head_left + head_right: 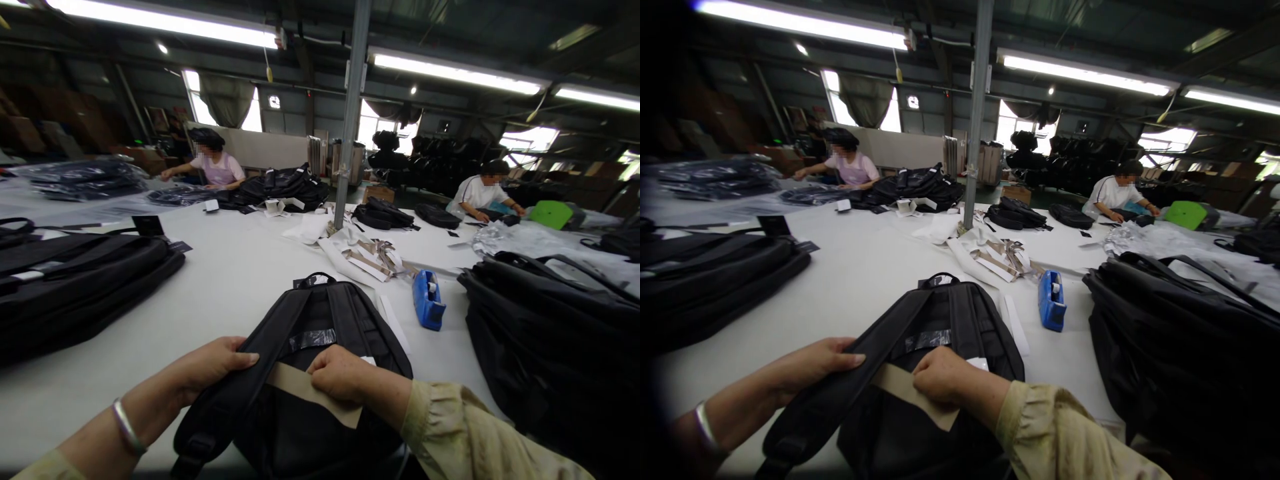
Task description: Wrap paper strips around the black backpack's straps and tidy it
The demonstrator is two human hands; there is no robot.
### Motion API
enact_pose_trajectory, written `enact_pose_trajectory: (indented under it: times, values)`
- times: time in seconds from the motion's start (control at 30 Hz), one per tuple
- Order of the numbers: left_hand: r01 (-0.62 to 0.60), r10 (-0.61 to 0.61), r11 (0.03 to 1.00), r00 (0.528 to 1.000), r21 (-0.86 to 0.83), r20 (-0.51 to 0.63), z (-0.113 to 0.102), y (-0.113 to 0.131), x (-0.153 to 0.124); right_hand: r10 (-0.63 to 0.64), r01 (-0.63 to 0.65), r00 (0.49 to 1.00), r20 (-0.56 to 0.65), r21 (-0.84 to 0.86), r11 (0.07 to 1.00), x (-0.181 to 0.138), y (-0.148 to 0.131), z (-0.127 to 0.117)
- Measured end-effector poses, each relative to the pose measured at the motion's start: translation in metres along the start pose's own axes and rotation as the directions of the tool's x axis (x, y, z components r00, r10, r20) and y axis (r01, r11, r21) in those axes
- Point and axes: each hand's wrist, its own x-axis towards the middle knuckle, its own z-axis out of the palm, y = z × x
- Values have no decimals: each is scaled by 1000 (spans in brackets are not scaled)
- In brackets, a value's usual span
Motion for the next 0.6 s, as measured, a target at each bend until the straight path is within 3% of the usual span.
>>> enact_pose_trajectory:
  times: [0.27,0.4,0.5,0.6]
  values:
    - [-32,32,999,999,-11,37,-2,-11,7,-70,61,993,95,101,993,28,-5,20]
    - [-92,97,994,991,-52,89,1,-12,4,-94,51,982,165,247,968,49,-8,30]
    - [-123,136,987,981,-104,137,7,-12,0,-117,33,978,174,424,905,56,-4,35]
    - [-149,173,978,969,-145,177,14,-14,-1,-169,-24,958,230,655,756,57,1,38]
